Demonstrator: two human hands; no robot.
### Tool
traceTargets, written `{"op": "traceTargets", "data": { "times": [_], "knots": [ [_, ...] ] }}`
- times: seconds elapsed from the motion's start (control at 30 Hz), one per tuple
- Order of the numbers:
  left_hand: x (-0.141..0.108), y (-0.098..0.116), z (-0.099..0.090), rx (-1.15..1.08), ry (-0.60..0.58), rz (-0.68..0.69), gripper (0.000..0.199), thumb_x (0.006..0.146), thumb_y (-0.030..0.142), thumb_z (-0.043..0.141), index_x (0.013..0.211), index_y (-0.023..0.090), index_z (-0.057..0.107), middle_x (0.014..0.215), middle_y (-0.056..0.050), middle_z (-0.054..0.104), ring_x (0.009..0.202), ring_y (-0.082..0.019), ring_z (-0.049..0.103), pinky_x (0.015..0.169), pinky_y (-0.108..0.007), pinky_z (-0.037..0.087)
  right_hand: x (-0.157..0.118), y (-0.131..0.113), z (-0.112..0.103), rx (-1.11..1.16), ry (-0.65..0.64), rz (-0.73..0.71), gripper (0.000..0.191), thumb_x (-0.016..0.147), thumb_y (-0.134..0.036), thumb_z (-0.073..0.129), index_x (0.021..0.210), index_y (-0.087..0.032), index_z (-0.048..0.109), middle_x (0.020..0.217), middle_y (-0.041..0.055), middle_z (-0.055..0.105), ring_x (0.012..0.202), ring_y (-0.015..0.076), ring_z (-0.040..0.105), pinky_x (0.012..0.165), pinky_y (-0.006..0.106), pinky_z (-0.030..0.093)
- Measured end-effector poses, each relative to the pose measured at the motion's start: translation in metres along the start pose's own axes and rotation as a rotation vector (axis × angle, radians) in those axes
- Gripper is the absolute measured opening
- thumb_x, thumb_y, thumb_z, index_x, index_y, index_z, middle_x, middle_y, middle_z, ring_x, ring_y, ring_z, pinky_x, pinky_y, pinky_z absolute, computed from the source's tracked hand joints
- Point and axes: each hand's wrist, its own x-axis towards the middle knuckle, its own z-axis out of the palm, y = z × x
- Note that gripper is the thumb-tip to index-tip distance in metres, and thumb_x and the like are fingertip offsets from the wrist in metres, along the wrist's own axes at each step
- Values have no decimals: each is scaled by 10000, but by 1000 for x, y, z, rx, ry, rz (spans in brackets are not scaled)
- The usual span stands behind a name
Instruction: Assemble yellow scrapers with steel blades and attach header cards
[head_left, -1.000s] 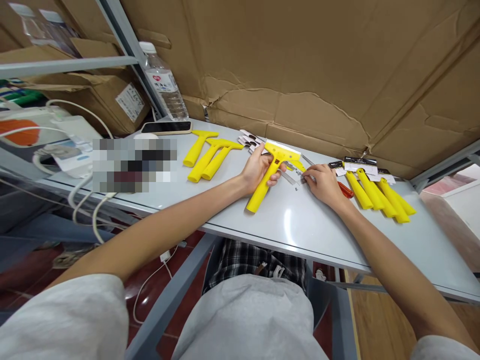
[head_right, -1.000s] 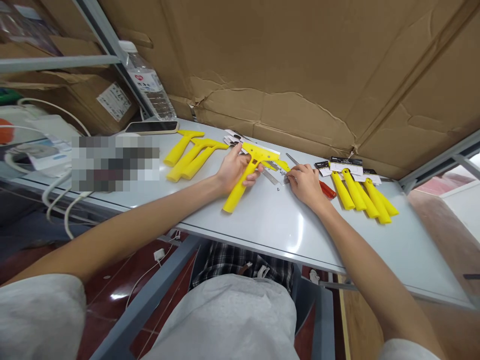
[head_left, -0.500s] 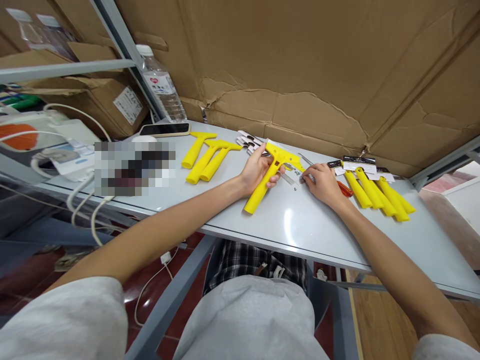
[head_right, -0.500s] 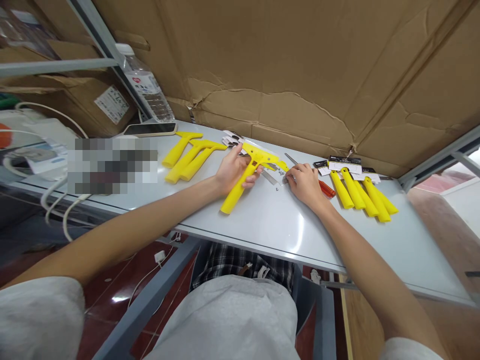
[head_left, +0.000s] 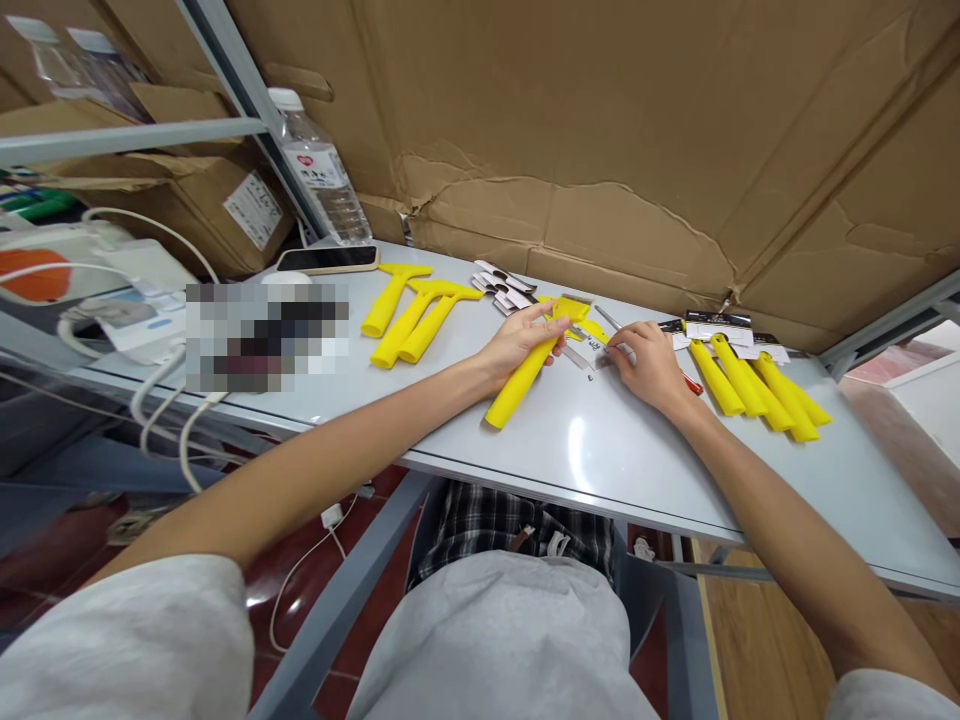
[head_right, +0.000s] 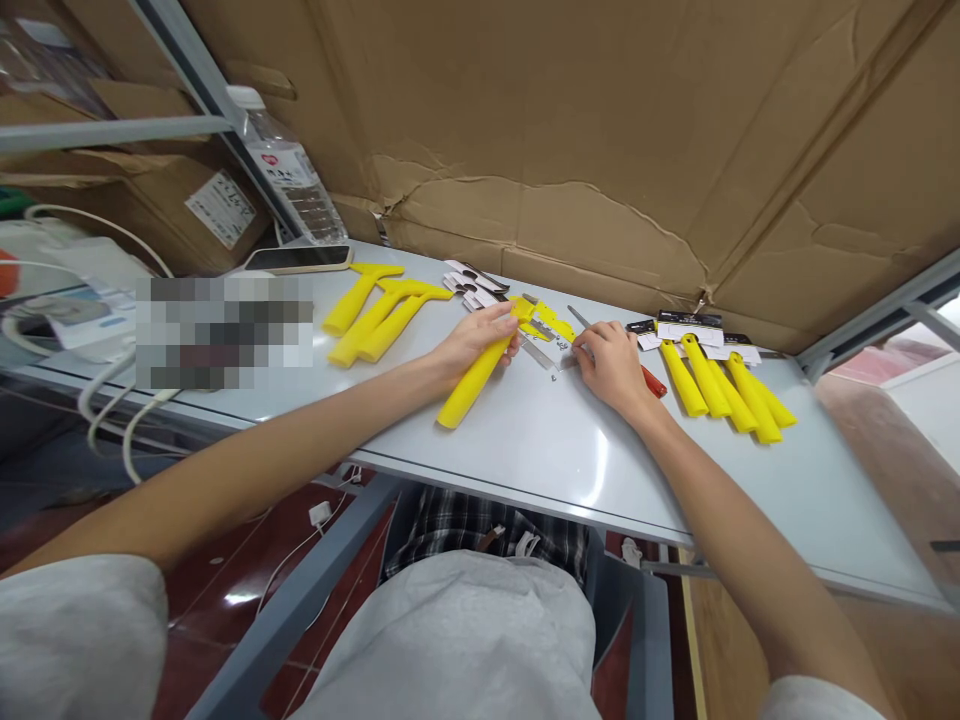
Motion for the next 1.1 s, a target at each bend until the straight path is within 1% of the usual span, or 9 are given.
{"op": "traceTargets", "data": {
  "times": [0.13,0.23,0.33,0.43,0.63,0.73,0.83,0.93,1.1],
  "knots": [
    [-2,2,1,125,76,79,926,719,373,978,1495,213,498,805,13,710,677,-144,639,596,-258,487,0,-5,-5,139,132,-51,162,1001,-237,588,990,-227,749,1084,114,760,1080,318,658,956,510,499],
    [-4,1,1,292,140,109,1026,717,338,964,1563,226,396,772,52,666,635,-149,624,619,-288,490,1,-14,-10,237,238,-68,140,999,-257,606,966,-243,742,1022,101,758,1008,295,683,923,491,543],
    [-6,-2,1,512,166,192,961,742,318,923,1554,231,418,725,90,583,627,-148,610,642,-294,476,1,-24,-14,241,363,-95,119,1000,-268,633,966,-255,746,1004,91,757,980,288,688,914,493,553],
    [-11,-2,3,762,134,294,875,767,304,889,1532,230,470,744,81,589,700,-163,628,706,-309,481,0,-30,-14,213,427,-153,105,999,-271,659,974,-258,760,1005,90,752,982,287,684,925,503,554],
    [-22,7,14,1050,104,345,863,814,318,843,1584,196,472,817,30,676,821,-227,676,798,-366,494,0,-38,-11,273,361,-169,116,988,-271,667,974,-267,782,1032,92,750,997,285,698,928,506,575],
    [-24,9,15,1170,68,294,851,843,324,808,1609,190,462,869,-3,724,870,-264,698,820,-395,509,-2,-40,-9,314,325,-155,114,973,-269,678,958,-269,792,1029,89,753,1000,283,702,941,511,577],
    [-24,9,14,1282,31,233,835,856,335,790,1613,193,466,955,-37,766,898,-288,710,814,-411,516,-4,-41,-6,345,226,-159,113,950,-259,692,923,-265,802,1054,87,757,1030,283,708,964,513,575],
    [-25,8,14,1328,6,218,824,865,339,779,1614,201,465,1016,-55,777,927,-297,717,822,-410,518,-7,-41,-3,345,123,-135,105,932,-269,710,902,-261,810,1108,89,762,1069,287,710,989,520,570],
    [-24,6,12,1296,-8,216,811,858,341,780,1597,201,478,968,-56,760,924,-307,711,826,-407,511,-8,-42,-5,367,35,-99,102,930,-292,718,906,-264,814,1168,96,752,1134,294,711,1057,534,553]
  ]
}}
